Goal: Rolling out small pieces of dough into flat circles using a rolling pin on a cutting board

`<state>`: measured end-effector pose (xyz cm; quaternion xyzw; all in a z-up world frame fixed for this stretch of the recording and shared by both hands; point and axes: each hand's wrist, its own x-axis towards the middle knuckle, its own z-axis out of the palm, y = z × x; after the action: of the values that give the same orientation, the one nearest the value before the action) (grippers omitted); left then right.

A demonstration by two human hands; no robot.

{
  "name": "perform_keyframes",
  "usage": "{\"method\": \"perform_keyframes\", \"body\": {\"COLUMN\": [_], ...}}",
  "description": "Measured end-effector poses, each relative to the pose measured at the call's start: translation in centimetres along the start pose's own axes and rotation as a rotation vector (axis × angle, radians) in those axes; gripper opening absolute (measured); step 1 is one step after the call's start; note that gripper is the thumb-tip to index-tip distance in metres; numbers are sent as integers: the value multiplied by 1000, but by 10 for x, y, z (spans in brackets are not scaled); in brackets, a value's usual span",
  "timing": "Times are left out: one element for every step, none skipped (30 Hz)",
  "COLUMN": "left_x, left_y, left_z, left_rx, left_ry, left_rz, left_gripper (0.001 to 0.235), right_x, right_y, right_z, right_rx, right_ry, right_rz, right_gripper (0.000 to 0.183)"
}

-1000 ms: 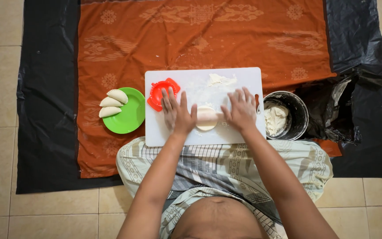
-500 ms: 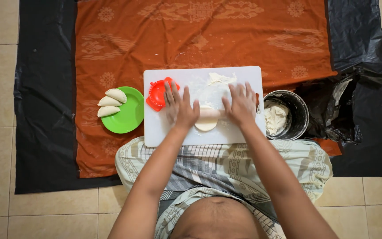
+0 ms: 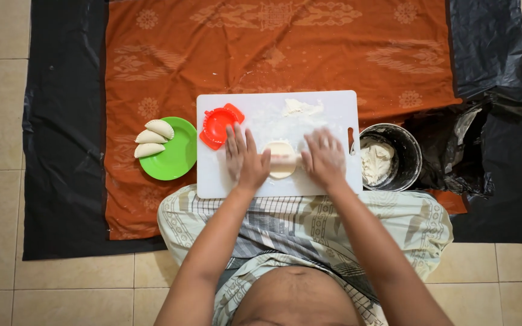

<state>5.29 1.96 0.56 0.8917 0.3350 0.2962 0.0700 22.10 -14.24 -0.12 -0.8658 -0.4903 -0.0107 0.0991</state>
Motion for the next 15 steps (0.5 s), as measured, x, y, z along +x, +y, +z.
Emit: {"method": "perform_keyframes", "body": {"left_x": [-13, -26, -39, -47, -55, -62, -62, -64, -67, -75, -83, -86, -80, -77, -75], "left_y": [1, 1, 0, 0, 0, 0, 1, 2, 3, 2, 2, 2, 5, 7, 9], "left_z": [-3, -7, -11, -16, -22, -27, -32, -39, -45, -44, -44, -40, -32, -27, -22], "left_rx": [1, 1, 0, 1, -38, -80, -80, -121, -163, -163, -178, -195, -197, -236, -274], "left_ry": [0, -34, -68, -64, -120, -174, -169, -214, -260, -263, -137, -3, 1, -39, -80], "left_rz": [-1, -3, -5, -3, 2, 9, 12, 29, 46, 49, 182, 317, 324, 321, 317], "left_gripper": [73, 74, 74, 74, 76, 78, 78, 73, 68, 68, 48, 31, 31, 32, 36], "right_x": [-14, -27, -41, -50, -58, -66, -66, -70, -73, -73, -72, -66, -64, -65, -65], "right_y": [-2, -5, -8, -11, -15, -17, -7, 0, 8, 11, 15, 21, 29, 35, 41], "right_z": [1, 3, 4, 2, -1, -4, 7, 18, 30, 31, 31, 31, 33, 35, 38], "right_rx": [0, 1, 3, 3, 26, 47, 46, 82, 119, 120, 173, 221, 218, 187, 157], "right_ry": [0, 1, 2, 6, -1, -6, 0, 17, 35, 34, 66, 105, 112, 193, 274], "right_rz": [-1, -13, -24, -25, -34, -42, -42, -72, -102, -98, -88, -78, -75, -19, 37], "right_gripper": [53, 52, 52, 52, 52, 53, 53, 51, 50, 50, 50, 50, 50, 51, 53]}}
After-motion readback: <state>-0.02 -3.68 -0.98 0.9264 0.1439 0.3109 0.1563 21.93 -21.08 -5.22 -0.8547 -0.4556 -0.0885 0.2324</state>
